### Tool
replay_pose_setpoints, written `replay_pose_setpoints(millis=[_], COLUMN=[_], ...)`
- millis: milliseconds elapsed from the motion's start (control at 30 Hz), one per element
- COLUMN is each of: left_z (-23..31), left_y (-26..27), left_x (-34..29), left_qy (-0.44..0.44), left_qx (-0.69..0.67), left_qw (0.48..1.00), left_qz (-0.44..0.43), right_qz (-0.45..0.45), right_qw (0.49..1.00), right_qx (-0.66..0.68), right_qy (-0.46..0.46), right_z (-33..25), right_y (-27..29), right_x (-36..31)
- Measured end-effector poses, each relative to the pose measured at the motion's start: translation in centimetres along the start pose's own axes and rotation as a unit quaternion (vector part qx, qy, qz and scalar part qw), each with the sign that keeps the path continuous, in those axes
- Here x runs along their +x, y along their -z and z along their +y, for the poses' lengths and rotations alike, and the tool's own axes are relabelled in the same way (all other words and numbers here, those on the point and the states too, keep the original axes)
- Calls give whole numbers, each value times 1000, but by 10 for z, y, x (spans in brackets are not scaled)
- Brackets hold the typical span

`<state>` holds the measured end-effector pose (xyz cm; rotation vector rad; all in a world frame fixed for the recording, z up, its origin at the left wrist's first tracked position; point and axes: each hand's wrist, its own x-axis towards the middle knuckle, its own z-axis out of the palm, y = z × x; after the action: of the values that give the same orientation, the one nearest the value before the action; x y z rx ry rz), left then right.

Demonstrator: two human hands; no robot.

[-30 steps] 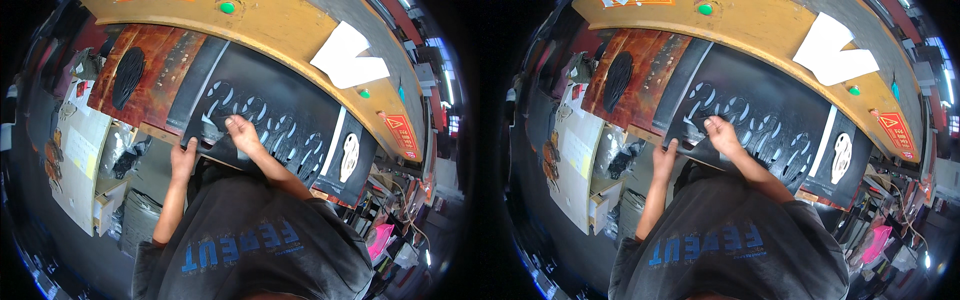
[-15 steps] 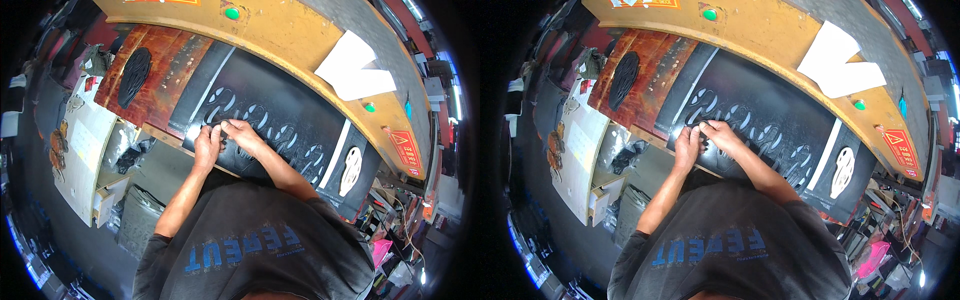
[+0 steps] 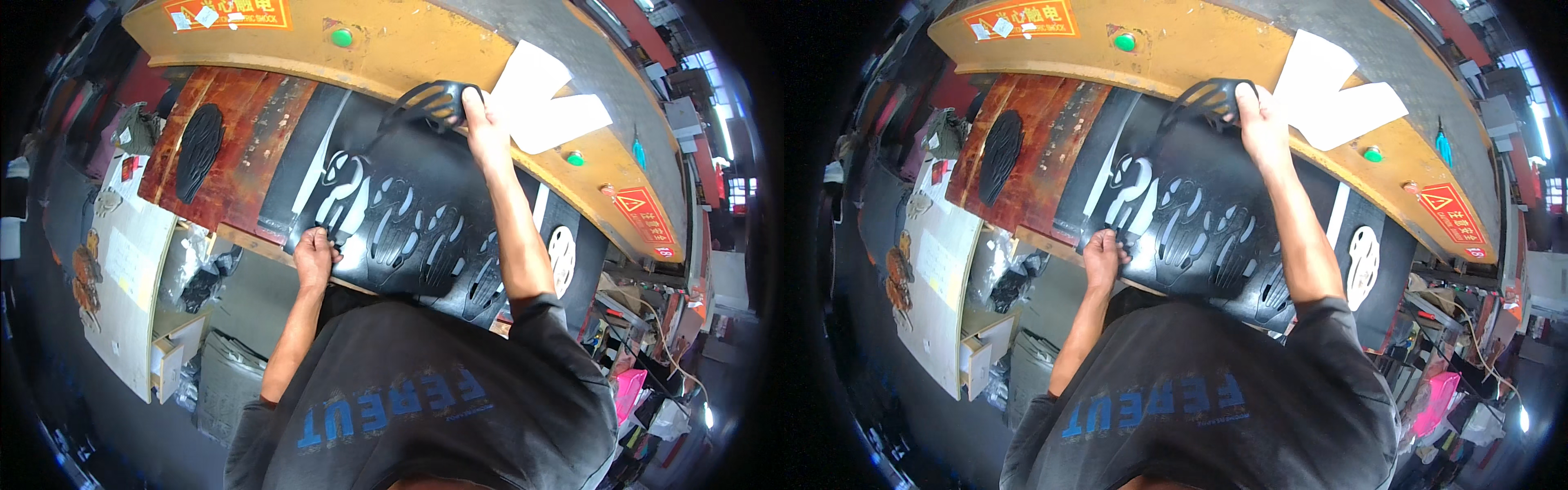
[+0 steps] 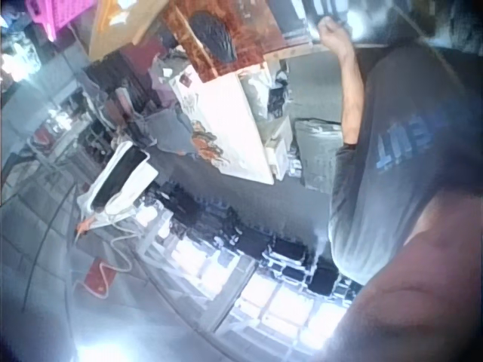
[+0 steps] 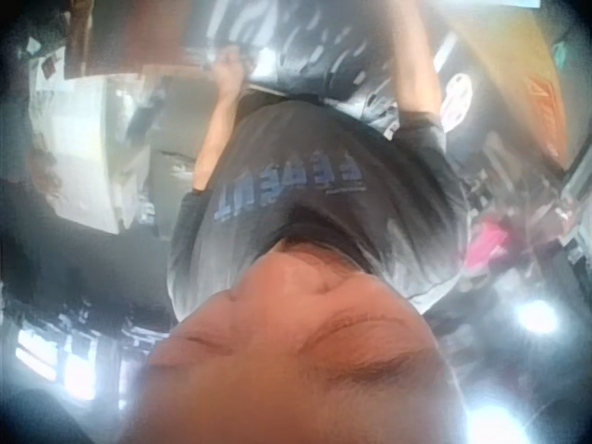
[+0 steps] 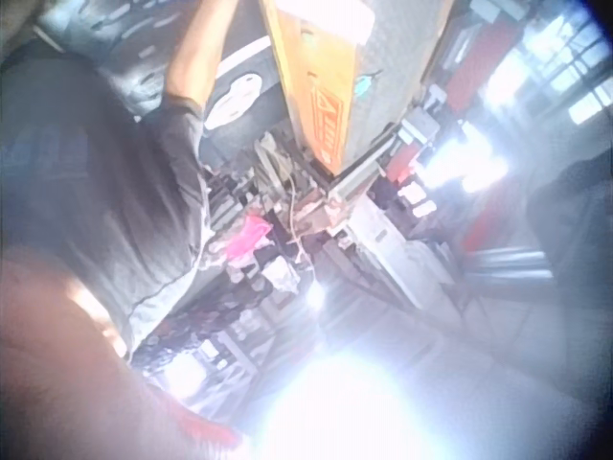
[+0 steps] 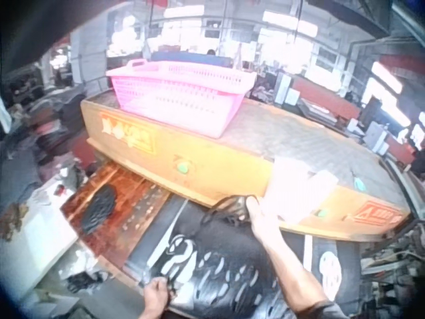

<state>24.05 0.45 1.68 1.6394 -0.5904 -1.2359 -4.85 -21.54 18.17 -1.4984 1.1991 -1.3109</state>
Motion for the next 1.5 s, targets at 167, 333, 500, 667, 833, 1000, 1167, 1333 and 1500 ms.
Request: replay_pose_setpoints(millis=[167, 333, 500, 667, 833, 1000, 1167, 1333, 1500], left_z=[-3, 22, 41, 51, 80, 82, 67, 84, 91], left_y=[8, 12, 12, 7, -7, -21, -28, -25, -14], left_x=[9, 12, -36, -24, 39, 77, 89, 64, -15], left_qy=[19, 99, -17, -105, 248, 374, 460, 341, -326], left_qx=[-14, -26, 117, 306, 171, 122, 5, 118, 400], left_qw=[999, 993, 991, 910, 857, 734, 675, 764, 827], left_qz=[-38, -55, -60, -259, -417, -553, -577, -535, -226], right_qz=[76, 91, -96, -261, -203, -211, -292, -212, -69], right_qw=[995, 971, 835, 866, 898, 915, 879, 918, 944], right_qx=[-58, -141, -433, -413, -389, -344, -377, -336, 74], right_qy=[7, 172, 325, 101, 43, 2, 23, -11, -313], right_z=[-61, -125, -61, 8, 26, 32, 26, 29, 41], right_y=[12, 49, -3, -45, -47, -48, -43, -47, -29], right_x=[2, 17, -85, -212, -257, -257, -267, -257, -213])
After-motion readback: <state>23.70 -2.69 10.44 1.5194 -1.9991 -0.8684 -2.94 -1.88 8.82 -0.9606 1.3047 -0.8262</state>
